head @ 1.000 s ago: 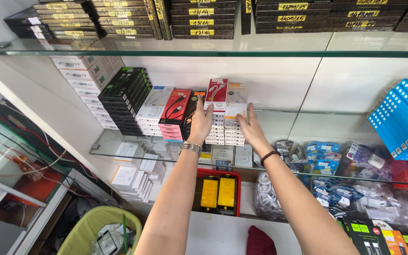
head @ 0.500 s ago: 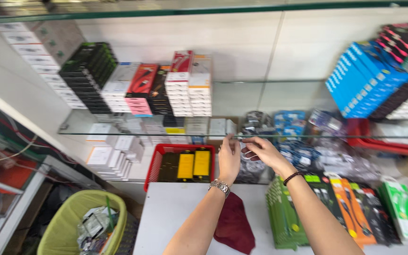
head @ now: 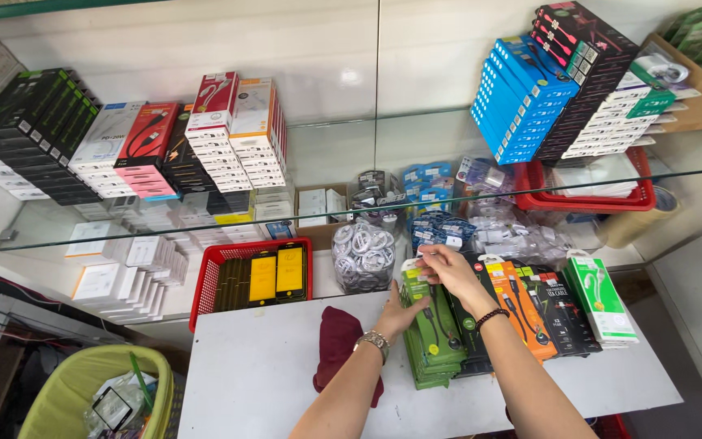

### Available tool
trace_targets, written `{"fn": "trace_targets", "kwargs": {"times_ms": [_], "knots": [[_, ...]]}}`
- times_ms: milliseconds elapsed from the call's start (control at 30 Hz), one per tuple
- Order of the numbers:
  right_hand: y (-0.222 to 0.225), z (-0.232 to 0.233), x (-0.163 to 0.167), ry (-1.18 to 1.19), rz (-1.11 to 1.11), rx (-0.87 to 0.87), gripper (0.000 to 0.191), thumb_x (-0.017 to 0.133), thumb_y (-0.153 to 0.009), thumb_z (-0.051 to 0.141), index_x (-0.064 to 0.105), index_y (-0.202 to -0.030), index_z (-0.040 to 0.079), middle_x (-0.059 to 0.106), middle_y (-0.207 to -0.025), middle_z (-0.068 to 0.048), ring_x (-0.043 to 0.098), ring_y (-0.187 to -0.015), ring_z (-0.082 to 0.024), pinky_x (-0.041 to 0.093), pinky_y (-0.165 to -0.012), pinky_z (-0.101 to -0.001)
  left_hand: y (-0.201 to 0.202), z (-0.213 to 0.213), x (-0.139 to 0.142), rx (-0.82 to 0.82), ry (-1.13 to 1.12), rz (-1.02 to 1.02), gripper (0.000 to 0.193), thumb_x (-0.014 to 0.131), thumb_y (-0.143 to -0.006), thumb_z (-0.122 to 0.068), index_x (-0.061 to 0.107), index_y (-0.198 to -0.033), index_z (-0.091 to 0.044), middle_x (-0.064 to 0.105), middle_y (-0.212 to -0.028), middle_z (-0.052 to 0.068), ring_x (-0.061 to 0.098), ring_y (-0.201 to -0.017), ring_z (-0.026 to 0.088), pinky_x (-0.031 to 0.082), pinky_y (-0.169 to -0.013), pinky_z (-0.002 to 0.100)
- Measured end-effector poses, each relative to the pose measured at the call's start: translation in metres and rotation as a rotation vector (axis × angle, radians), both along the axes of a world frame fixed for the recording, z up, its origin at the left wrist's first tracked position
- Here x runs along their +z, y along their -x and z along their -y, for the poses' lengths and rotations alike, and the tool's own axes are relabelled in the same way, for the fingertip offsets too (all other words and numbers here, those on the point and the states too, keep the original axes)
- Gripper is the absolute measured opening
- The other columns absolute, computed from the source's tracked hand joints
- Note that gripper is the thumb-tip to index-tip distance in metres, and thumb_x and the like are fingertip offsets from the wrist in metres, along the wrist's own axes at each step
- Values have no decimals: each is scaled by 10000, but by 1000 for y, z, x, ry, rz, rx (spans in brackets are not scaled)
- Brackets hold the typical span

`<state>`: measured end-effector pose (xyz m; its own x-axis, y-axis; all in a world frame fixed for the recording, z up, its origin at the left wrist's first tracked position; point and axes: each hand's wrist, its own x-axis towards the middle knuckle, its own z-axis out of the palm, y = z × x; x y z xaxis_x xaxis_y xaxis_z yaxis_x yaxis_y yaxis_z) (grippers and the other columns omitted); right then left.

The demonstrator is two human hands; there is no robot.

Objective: The person wipes sealed retail product boxes one at a time with a red cloth, then stacks and arranges the cleaned boxes in rows on the glass display shelf, repeating the wipe-and-stack cycle across different box colors.

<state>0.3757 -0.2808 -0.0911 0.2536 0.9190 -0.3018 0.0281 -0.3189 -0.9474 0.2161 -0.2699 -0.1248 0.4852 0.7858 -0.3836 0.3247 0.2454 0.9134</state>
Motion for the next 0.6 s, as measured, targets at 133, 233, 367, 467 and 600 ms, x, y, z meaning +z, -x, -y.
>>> {"fn": "trace_targets", "kwargs": {"times_ms": [133, 233, 367, 467, 600], "knots": [[13, -6, -16, -95, 17, -156, 319, 569, -1027, 211, 644, -1303, 69, 741, -1073, -79, 670, -908, -136, 542, -770, -283, 28, -18, -6, 188, 274, 456, 647, 699, -918, -212, 417, -1490, -100, 645, -1326, 122, 645, -1180, 246, 557, -980, 426], [44, -21, -36, -204, 82, -238, 332, 543, -1011, 156, 604, -1324, 65, 724, -1089, -98, 684, -904, -169, 561, -771, -316, 73, -41, -6, 449, 284, 696, 515, 663, -925, -136, 500, -1408, -208, 658, -1303, 17, 642, -1170, 188, 554, -960, 417], [122, -11, -63, -99, 587, -32, 451, 572, -944, 168, 612, -1389, 109, 729, -1225, -201, 692, -1157, -362, 546, -986, -469, 152, -68, 10, 518, 358, 818, 467, 584, -964, -243, 485, -1415, -172, 652, -1299, 106, 642, -1181, 289, 555, -965, 476], [188, 9, -72, 98, 866, 468, 560, 704, -872, 250, 551, -1406, 180, 456, -1452, -199, 428, -1320, -407, 429, -1048, -517, 186, -74, 19, 395, 421, 969, 575, 456, -1007, -455, 492, -1453, -95, 666, -1323, 130, 635, -1210, 290, 539, -983, 459], [222, 37, -88, 75, 1083, 811, 651, 828, -785, 283, 540, -1368, 257, 257, -1662, -194, 220, -1480, -437, 343, -1099, -535, 215, -80, 15, 428, 458, 928, 720, 317, -954, -624, 524, -1395, -94, 684, -1257, 86, 645, -1176, 308, 536, -958, 485]]}}
